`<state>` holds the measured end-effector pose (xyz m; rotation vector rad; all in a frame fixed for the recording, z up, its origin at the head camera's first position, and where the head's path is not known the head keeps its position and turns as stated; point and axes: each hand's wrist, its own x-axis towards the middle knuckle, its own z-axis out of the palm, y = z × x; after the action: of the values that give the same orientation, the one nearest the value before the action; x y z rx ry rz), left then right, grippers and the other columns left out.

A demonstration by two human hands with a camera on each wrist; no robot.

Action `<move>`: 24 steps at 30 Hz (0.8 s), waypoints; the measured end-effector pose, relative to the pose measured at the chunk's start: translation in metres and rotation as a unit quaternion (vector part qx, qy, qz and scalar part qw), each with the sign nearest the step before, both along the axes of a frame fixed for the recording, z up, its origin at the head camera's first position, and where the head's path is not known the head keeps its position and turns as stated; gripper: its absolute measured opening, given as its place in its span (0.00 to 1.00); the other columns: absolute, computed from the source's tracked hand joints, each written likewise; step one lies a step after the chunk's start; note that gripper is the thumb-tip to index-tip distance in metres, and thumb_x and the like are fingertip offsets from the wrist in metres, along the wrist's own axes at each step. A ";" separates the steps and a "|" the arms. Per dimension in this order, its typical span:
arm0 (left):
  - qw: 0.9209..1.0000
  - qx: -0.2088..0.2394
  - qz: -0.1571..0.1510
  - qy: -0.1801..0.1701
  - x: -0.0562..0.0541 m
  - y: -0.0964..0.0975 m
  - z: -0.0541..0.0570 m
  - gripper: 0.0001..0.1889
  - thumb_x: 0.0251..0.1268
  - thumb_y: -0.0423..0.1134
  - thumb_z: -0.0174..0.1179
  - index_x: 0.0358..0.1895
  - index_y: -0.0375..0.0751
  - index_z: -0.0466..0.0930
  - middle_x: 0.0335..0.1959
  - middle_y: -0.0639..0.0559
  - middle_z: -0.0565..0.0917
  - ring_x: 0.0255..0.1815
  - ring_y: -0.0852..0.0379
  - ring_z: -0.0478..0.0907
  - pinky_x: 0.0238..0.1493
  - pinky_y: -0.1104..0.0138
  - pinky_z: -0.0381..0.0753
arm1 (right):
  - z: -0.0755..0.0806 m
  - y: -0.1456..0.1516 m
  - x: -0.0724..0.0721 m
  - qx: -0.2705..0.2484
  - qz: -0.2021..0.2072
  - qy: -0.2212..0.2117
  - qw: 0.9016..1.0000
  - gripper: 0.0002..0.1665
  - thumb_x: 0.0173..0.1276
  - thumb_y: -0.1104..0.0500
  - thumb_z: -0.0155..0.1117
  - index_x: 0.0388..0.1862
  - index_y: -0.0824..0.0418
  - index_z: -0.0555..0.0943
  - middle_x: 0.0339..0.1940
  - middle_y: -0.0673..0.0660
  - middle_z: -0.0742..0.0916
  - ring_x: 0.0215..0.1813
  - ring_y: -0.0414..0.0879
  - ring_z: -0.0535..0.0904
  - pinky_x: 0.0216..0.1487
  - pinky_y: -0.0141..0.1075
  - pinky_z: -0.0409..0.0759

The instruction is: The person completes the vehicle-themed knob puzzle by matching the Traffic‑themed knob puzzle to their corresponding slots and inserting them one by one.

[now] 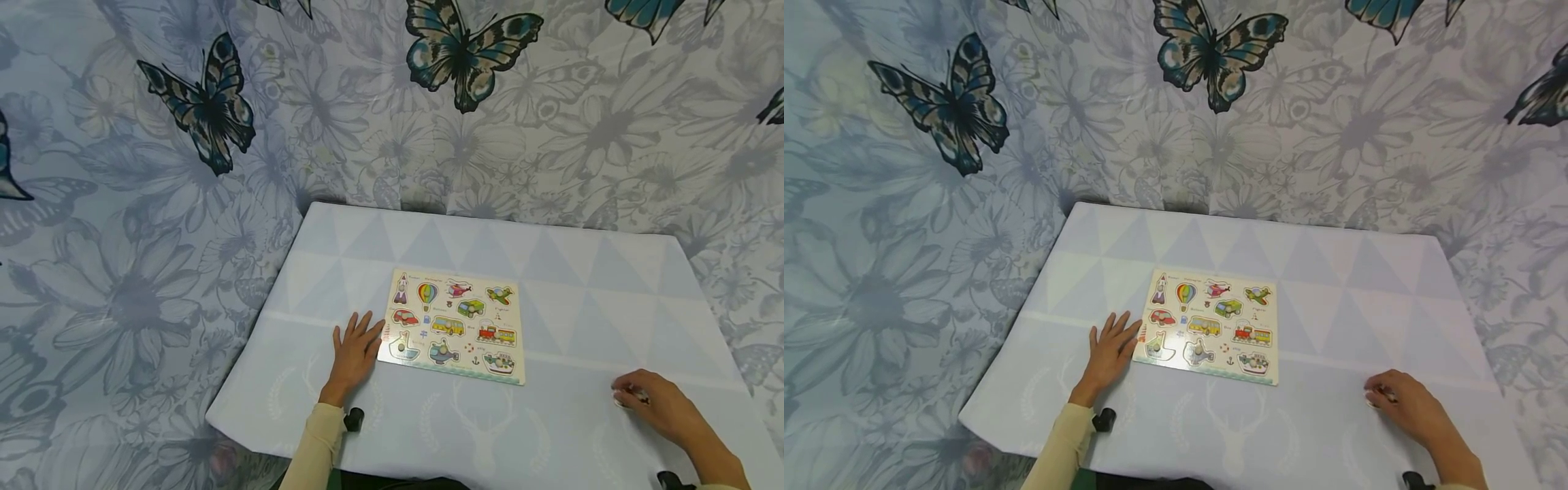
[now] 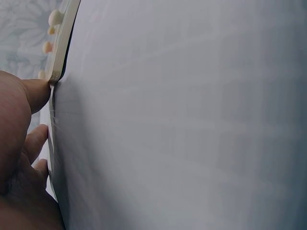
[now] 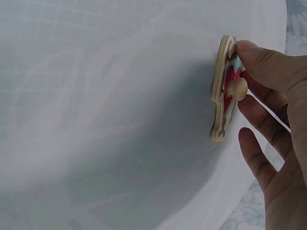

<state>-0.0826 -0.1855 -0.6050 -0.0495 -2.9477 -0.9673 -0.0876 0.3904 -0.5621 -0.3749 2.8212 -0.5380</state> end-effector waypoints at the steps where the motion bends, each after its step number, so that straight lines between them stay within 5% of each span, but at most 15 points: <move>1: 1.000 -0.001 0.000 0.001 0.000 0.000 0.000 0.22 0.78 0.47 0.51 0.70 0.51 0.74 0.77 0.45 0.65 0.82 0.38 0.49 0.73 0.31 0.37 | 0.000 0.000 0.001 0.001 0.000 0.005 1.000 0.06 0.66 0.54 0.71 0.40 0.53 0.85 0.39 0.49 0.85 0.33 0.29 0.75 0.32 0.34 0.77; 15: 1.000 -0.006 0.006 -0.005 0.000 0.000 0.001 0.22 0.78 0.47 0.51 0.70 0.51 0.75 0.77 0.45 0.65 0.82 0.38 0.49 0.73 0.30 0.37 | -0.006 0.006 0.008 0.012 0.005 0.068 0.998 0.09 0.57 0.59 0.77 0.35 0.50 0.85 0.34 0.46 0.84 0.31 0.25 0.71 0.29 0.34 0.75; 24: 1.000 -0.005 0.004 -0.003 0.000 0.001 0.001 0.22 0.77 0.47 0.52 0.70 0.51 0.75 0.77 0.45 0.65 0.82 0.37 0.50 0.72 0.30 0.38 | -0.002 0.004 0.003 0.015 -0.010 0.010 1.000 0.09 0.64 0.54 0.73 0.40 0.55 0.85 0.37 0.49 0.85 0.31 0.30 0.76 0.31 0.36 0.75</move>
<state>-0.0829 -0.1846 -0.6041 -0.0364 -2.9553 -0.9529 -0.0846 0.3947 -0.5640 -0.3482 2.8528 -0.4977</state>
